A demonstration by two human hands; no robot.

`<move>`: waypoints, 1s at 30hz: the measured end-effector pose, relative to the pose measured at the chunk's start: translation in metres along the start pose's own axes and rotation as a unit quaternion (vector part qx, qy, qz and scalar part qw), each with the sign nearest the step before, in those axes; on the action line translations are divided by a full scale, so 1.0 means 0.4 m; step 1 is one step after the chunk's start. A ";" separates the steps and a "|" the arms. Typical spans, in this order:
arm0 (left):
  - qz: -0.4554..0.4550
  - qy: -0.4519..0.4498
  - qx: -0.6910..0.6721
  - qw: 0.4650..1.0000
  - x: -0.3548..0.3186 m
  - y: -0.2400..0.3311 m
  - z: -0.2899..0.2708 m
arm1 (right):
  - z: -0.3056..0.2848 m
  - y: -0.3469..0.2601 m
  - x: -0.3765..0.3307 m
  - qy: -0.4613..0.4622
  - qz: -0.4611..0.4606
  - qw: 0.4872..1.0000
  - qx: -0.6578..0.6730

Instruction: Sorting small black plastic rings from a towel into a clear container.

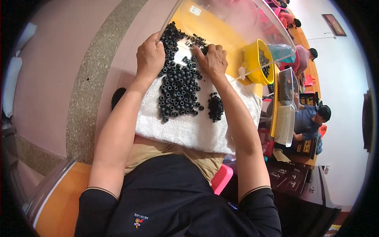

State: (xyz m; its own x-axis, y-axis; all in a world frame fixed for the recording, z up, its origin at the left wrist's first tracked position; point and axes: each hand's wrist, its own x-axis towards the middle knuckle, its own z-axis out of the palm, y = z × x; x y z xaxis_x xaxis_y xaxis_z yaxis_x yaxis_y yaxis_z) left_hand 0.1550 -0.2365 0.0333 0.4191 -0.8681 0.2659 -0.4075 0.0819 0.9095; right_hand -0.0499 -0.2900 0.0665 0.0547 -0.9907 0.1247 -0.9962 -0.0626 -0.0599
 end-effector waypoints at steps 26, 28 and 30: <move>0.022 0.024 -0.025 0.999 -0.001 -0.012 0.011 | 0.039 0.032 0.063 0.077 -0.166 0.983 0.028; 0.029 0.028 -0.025 0.999 0.001 -0.014 0.012 | 0.041 0.034 0.066 0.074 -0.166 0.983 0.027; 0.031 0.025 -0.023 0.999 0.002 -0.014 0.012 | 0.043 0.036 0.066 0.070 -0.166 0.983 0.026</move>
State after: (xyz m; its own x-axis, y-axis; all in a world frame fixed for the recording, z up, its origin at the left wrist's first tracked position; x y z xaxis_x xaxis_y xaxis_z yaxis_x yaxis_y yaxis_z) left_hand 0.1538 -0.2399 0.0271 0.4348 -0.8353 0.3364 -0.3958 0.1583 0.9046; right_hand -0.0616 -0.3192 0.0519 0.3632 -0.8882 0.2814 -0.9200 -0.3896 -0.0422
